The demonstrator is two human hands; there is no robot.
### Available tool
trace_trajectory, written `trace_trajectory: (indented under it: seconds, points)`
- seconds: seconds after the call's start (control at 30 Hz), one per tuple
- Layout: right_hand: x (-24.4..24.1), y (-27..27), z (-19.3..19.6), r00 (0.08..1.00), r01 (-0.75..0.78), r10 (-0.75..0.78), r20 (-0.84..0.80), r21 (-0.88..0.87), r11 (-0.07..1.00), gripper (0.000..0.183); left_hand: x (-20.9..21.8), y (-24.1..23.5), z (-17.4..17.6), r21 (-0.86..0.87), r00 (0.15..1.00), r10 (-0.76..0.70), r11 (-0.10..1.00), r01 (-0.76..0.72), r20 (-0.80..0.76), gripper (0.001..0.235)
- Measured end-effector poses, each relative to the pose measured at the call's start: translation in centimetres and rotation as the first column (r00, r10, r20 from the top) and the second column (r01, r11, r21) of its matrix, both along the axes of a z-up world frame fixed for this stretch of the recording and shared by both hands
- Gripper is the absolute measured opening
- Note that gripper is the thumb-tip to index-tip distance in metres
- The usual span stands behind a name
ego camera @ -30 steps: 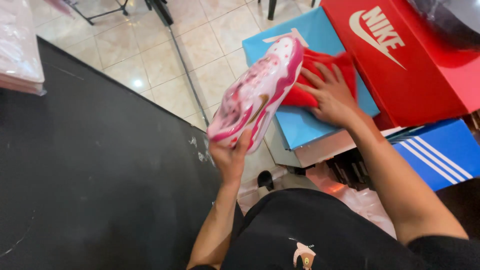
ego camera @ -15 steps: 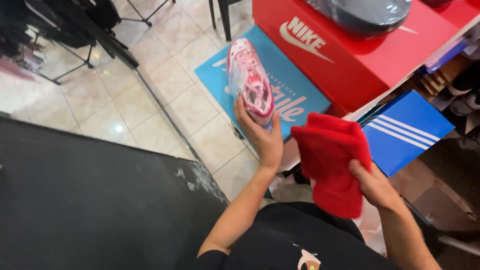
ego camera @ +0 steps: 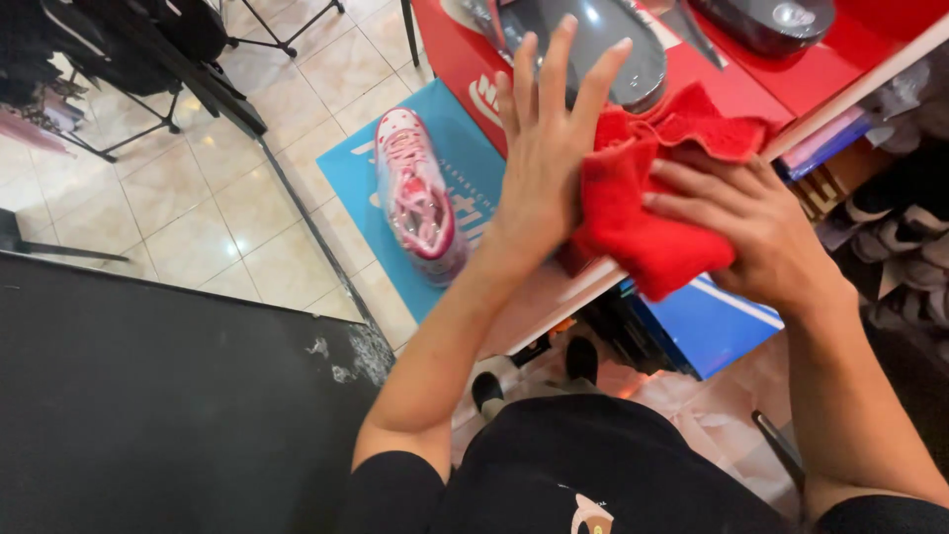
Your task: Organizing and dusting shoe boxes and footwear in a storage or retail environment.
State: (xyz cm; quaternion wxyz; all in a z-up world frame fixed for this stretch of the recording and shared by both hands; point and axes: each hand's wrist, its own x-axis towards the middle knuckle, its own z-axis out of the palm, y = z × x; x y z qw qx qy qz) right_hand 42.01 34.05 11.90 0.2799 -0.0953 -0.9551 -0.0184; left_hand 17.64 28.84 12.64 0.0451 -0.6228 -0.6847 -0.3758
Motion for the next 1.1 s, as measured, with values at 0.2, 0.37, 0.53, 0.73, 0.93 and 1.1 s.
trace_trajectory:
  seconds: [0.2,0.37,0.53,0.73,0.93,1.1]
  points:
    - [6.1,9.7,-5.9,0.696,0.074,-0.578,-0.427,-0.758,0.649,0.034,0.0,4.5,-1.6,0.072,0.859,0.124,0.992,-0.102,-0.497,0.074]
    - [1.4,11.2,2.3,0.712,-0.195,-0.454,-0.536,-0.771,0.606,0.077,1.2,-0.7,-0.1,0.270,0.884,0.002,0.953,0.141,-0.468,0.030]
    - [-3.5,19.4,-0.7,0.426,-0.463,-0.687,-0.588,-0.795,0.393,0.092,4.4,-5.7,-3.3,0.384,0.895,-0.270,0.915,0.123,0.355,0.072]
    - [-8.7,3.3,3.4,0.927,-0.105,-0.178,-0.331,-0.682,0.724,0.022,8.3,-5.2,-3.0,0.447,-0.041,-0.453,0.888,-0.108,0.891,0.101]
    - [-9.1,-1.4,2.2,0.926,-0.370,0.364,-0.105,-0.057,0.927,0.059,5.1,-10.5,-1.3,0.776,-0.587,-0.678,0.040,-0.630,-0.442,0.095]
    - [-11.9,-4.9,1.2,0.941,-0.081,0.106,-0.321,0.090,0.993,0.054,1.7,-13.6,-7.7,0.581,-0.319,-0.569,0.811,-0.069,0.758,0.094]
